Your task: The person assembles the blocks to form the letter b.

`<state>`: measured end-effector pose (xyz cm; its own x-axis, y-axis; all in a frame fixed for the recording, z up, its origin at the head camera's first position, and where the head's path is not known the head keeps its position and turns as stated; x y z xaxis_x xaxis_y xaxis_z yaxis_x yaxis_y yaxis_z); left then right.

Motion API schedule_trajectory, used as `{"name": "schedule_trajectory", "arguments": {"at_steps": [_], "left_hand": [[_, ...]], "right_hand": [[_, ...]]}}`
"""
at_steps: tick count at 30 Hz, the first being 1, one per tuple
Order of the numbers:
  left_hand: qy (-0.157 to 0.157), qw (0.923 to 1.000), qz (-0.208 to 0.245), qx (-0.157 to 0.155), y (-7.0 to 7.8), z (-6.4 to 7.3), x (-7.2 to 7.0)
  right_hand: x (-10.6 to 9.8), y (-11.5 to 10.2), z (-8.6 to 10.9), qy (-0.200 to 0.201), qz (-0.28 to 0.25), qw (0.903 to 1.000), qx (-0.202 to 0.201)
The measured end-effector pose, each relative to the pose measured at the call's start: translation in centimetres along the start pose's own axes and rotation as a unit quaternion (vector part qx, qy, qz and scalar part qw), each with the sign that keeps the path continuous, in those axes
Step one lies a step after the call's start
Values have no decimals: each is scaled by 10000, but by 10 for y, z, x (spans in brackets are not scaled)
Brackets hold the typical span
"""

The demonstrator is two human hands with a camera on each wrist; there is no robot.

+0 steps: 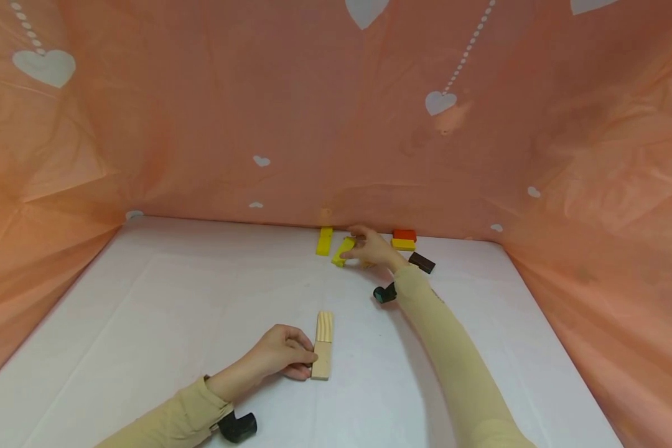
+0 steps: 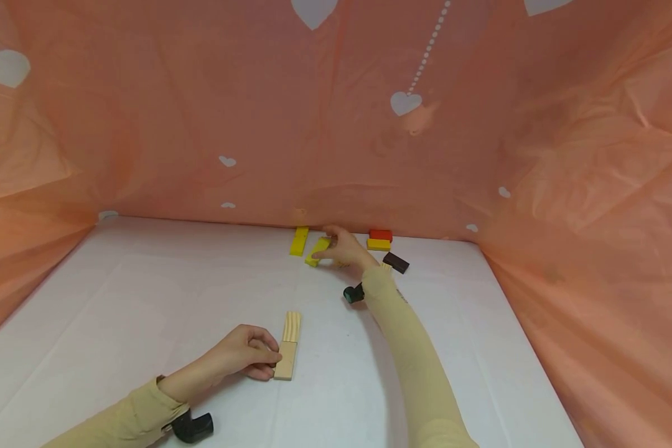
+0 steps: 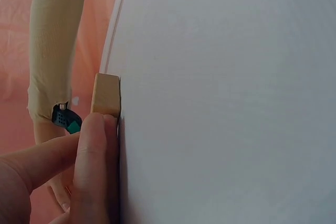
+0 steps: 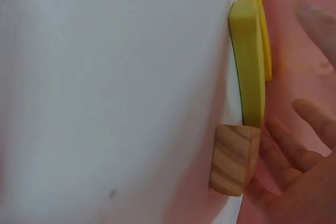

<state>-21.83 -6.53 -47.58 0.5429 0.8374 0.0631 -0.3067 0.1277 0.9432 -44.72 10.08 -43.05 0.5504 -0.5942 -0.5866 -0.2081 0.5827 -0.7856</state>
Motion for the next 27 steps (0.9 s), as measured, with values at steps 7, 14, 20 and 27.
{"name": "schedule_trajectory", "arguments": {"at_steps": [7,14,20,27], "left_hand": [[-20,10000,-25,-19,0,2,1],[-16,10000,-9,-7,1,2,1],[12,10000,-44,-36,1,3,1],[3,10000,-10,5,1,0,2]], "right_hand": [[7,-4,0,-10,214,9997,-76],[12,-7,-3,-27,470,9988,-167],[13,-2,-6,-9,798,9968,67],[11,4,-4,-14,574,9973,452]]}}
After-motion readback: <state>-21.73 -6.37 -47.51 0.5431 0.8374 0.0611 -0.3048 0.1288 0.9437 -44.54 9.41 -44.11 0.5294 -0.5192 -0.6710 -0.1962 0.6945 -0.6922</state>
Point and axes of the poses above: each hand's wrist, its own z-axis away from the middle knuckle, its own x-axis out of the palm, y = z × x, the point moved 9 cm from there along -z, towards the middle knuckle, and after that the axes turned 11 degrees about -y, right-handed, at the moved point
